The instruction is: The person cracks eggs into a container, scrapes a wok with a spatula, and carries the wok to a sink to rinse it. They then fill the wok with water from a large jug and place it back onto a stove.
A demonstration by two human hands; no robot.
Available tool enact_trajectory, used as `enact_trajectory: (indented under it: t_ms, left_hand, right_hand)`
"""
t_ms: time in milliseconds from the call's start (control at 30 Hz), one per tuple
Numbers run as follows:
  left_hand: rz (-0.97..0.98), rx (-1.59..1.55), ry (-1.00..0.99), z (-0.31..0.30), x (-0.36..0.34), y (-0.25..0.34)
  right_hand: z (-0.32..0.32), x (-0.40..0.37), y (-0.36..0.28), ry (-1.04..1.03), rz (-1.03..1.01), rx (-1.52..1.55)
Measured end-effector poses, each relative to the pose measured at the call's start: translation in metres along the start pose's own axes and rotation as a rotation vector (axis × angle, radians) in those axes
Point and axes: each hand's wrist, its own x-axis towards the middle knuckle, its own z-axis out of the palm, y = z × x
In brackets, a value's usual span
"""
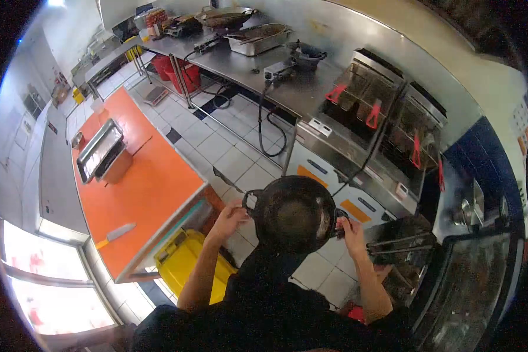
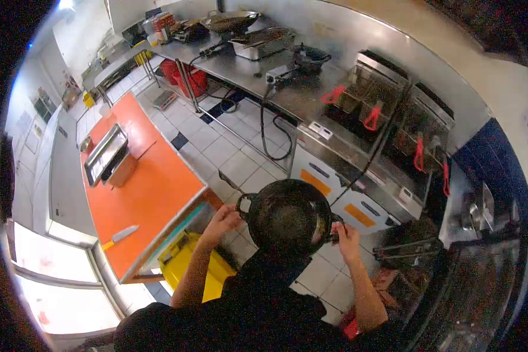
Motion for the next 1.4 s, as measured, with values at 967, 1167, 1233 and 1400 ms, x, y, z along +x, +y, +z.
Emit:
enact_trajectory:
  t_ms: [967,1167,1233,1400]
  left_hand:
    - [0.402,0.489,0.017,-0.08,0.783,0.465]
    - [0.4,0.606,-0.128,-0.031,0.943,0.514]
    - [0.407,0.594,-0.18,-0.014,0.986,0.517]
    - [0.386,0.662,-0.352,0.014,1.094,0.51]
  right_hand:
    - [0.191,0.736,-0.177,0.519,0.059,0.188]
    - [0.159,0.858,-0.187,0.648,0.124,-0.047]
    - [0.142,0.895,-0.167,0.694,0.1,-0.257]
    - [0.119,0.968,-0.142,0.688,0.098,-0.624]
